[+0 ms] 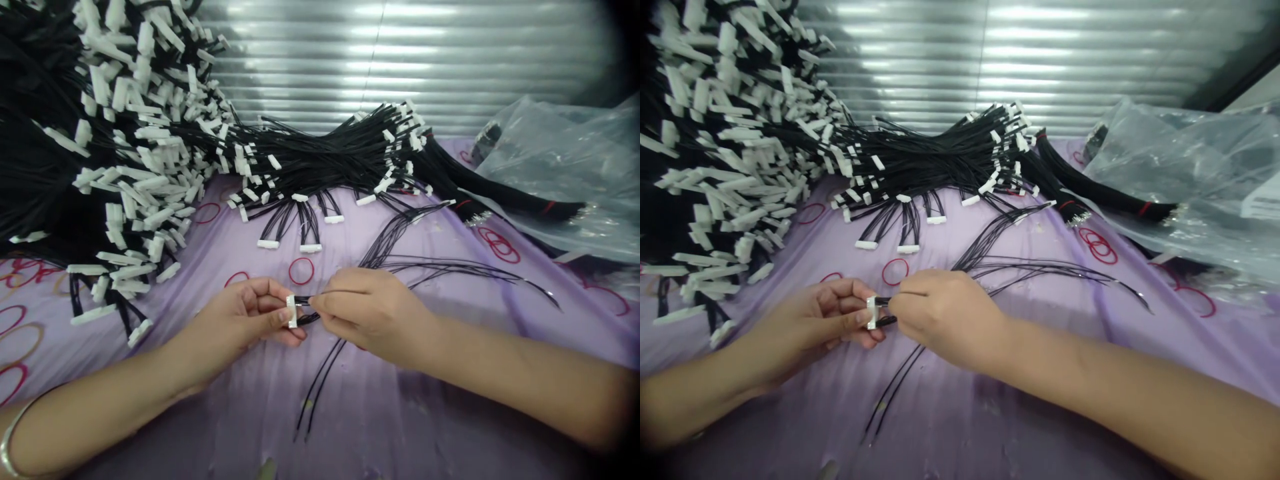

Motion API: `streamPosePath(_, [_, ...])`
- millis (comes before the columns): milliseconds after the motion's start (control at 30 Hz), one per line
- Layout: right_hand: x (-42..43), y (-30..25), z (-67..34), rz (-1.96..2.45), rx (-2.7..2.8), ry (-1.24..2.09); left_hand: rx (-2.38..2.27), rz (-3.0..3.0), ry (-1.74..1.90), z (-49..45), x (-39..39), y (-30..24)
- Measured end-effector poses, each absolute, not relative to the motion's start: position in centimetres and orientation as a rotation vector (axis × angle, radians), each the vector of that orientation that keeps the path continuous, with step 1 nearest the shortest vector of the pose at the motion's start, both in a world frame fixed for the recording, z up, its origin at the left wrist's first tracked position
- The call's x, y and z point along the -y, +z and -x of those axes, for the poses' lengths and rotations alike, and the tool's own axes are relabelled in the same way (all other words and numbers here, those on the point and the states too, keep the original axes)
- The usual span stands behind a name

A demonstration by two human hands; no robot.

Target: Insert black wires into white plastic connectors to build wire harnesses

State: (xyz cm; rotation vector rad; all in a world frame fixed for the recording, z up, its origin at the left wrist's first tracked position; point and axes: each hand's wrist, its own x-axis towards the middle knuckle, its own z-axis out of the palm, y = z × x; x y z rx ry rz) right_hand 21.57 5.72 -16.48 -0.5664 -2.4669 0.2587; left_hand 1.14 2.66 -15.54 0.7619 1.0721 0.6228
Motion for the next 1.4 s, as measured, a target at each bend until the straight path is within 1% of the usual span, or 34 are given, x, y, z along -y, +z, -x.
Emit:
streamPosePath(167, [-5.4, -17.3, -21.2, 0.522, 2.371, 0.235, -1.028, -0.78, 0.611, -1.3, -2.7, -15.6])
streamPosePath(333, [-5.4, -17.5, -20.8, 0.508, 2.398, 0.163, -1.055, -0.781, 0.604, -1.1, -2.5, -15.6])
streamPosePath(433, [-5.6, -15.7, -21.8, 0.49, 2.438, 0.128, -1.073, -0.693, 0.633, -0.9, -2.6, -15.3])
streamPosePath(567, [-4.8, -11.8, -24.2, 0.775, 2.472, -0.037, -1.066, -0.48, 0.876, -0.8, -3.1, -14.9])
streamPosePath(600, [-4.6, -11.1, -24.7, 0.82, 2.505, -0.008, -1.07, -0.444, 0.948, -0.8, -3.2, -14.9])
streamPosePath(667, [-4.4, -10.4, -25.3, 0.826, 2.638, 0.2, -1.081, -0.419, 1.046, -0.8, -3.4, -15.0])
streamPosePath(733, [-5.1, -10.9, -25.4, 0.844, 2.748, 0.399, -1.083, -0.431, 1.057, -0.8, -3.5, -15.3])
streamPosePath(867, [-8.1, -13.8, -25.5, 1.007, 2.789, 0.445, -1.089, -0.422, 1.01, -0.7, -3.6, -15.6])
streamPosePath(967, [-9.9, -15.1, -25.9, 0.98, 2.799, 0.623, -1.116, -0.412, 1.002, -0.7, -3.6, -15.6])
streamPosePath(1133, [-9.4, -13.5, -26.0, 0.946, 2.862, 0.654, -1.131, -0.441, 1.003, -0.8, -3.5, -15.5])
streamPosePath(1200, [-8.4, -12.4, -25.5, 0.919, 2.809, 0.756, -1.107, -0.492, 0.977, -0.9, -3.4, -15.6])
streamPosePath(1300, [-6.8, -11.7, -24.4, 0.842, 2.557, 0.959, -1.06, -0.632, 0.918, -0.9, -3.0, -16.0])
streamPosePath(1400, [-5.8, -12.2, -23.1, 0.95, 2.312, 1.0, -1.065, -0.764, 0.863, -0.9, -2.6, -16.3])
